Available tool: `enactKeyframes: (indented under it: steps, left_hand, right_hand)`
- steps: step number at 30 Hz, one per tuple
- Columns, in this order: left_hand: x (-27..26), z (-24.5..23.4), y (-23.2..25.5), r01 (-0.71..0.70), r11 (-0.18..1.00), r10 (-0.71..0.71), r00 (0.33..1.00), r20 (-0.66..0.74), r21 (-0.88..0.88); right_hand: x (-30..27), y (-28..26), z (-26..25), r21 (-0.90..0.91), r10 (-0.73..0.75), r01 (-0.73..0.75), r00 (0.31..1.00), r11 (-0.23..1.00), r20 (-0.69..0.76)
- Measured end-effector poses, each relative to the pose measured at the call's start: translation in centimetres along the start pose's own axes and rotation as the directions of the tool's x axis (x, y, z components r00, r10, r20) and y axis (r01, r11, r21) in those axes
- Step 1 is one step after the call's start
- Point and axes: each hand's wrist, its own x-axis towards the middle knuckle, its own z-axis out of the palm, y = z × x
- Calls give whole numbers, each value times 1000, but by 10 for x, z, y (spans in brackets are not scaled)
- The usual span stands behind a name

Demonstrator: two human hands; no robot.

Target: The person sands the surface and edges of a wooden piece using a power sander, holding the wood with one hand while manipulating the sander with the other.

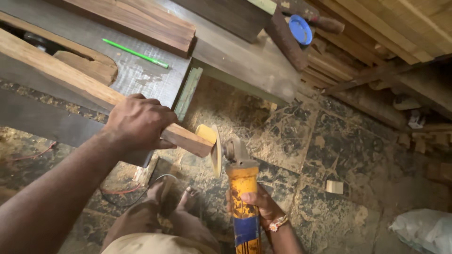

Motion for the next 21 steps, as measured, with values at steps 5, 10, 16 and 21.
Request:
enactKeyframes:
  steps: [5, 10, 16, 21]
  left_hand:
    - [-3, -2, 2, -23, 999, 25, 997, -75, 36]
    - [4, -3, 2, 5, 999, -3, 999, -51, 36]
    - [6, 0, 0, 21, 1000, -21, 999, -43, 10]
    - [7, 6, -2, -43, 999, 44, 981, -189, 7]
  right_hand:
    - [1, -5, -4, -10, -24, 24, 999, 1000, 49]
    - [2, -18, -2, -6, 19, -19, 999, 1000, 26]
    - [-8, -13, -1, 69, 6, -9, 999, 998, 40]
    - [10, 2, 8, 130, -9, 1, 998, 992, 67]
